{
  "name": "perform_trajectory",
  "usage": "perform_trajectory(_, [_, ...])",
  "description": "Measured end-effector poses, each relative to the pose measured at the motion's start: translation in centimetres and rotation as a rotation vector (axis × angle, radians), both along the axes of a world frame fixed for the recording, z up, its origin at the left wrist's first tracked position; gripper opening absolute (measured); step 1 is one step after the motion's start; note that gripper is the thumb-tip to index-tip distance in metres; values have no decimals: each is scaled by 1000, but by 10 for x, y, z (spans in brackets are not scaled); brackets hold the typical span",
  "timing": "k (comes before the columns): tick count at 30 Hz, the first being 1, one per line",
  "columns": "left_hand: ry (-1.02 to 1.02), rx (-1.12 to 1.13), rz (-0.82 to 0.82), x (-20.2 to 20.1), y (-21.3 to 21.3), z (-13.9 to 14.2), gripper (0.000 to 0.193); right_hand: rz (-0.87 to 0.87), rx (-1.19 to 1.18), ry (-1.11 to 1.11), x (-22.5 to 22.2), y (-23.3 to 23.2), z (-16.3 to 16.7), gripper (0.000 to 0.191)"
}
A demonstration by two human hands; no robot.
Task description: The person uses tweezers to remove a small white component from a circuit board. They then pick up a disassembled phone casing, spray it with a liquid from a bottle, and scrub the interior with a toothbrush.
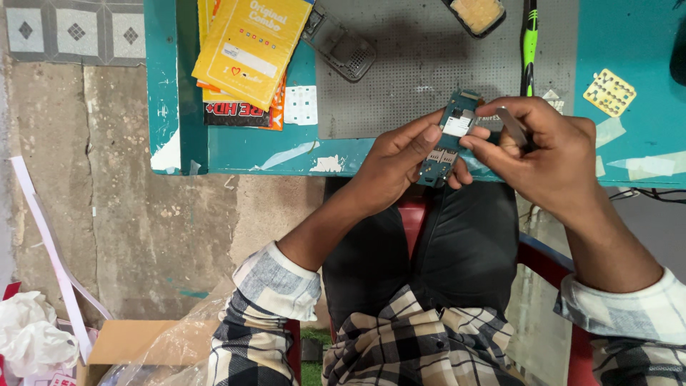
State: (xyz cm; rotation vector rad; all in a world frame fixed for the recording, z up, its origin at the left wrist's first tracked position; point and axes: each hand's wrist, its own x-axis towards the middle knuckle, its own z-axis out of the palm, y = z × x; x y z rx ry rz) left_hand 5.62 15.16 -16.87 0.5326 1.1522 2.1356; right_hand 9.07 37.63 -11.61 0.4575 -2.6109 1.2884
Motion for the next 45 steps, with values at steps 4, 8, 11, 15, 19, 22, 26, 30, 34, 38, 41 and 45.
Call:
perform_trajectory(4, [8, 41, -14, 1, 1, -2, 59, -9, -14, -19, 2, 0, 0, 33])
perform_trajectory(8, [-31, 62, -22, 1, 1, -7, 60, -22, -142, -126, 3, 3, -2, 25])
perform_trajectory(11, [-18, 41, -25, 2, 2, -10, 61, -14, -198, -165, 5, 3, -2, 19])
perform_trajectory(15, [2, 38, -3, 1, 4, -13, 60, -9, -129, -84, 4, -1, -3, 26])
perform_trajectory(19, [34, 47, 1, 1, 3, -14, 59, -15, -40, 29, 4, -3, 1, 33])
perform_trajectory(22, [24, 51, -4, 2, 3, -14, 58, 16, -37, 68, 5, -4, 6, 39])
perform_trajectory(26, [68, 29, 3, 1, 3, -12, 58, 30, 18, 66, 4, -5, 10, 41])
perform_trajectory(30, [79, 4, 7, 2, 1, -8, 58, 45, 48, 23, 3, -2, 13, 39])
perform_trajectory(34, [91, -22, -6, 6, 2, -7, 57, 38, 57, -28, 5, 1, 13, 37])
perform_trajectory(38, [102, -35, -20, 7, 3, -8, 58, 53, -1, -58, 5, 4, 10, 34])
perform_trajectory(41, [92, -19, -25, 6, 3, -9, 58, 47, 12, -54, 5, 7, 8, 31])
perform_trajectory(45, [91, -17, -13, 6, 3, -11, 57, 56, -48, -77, 5, 10, 12, 20])
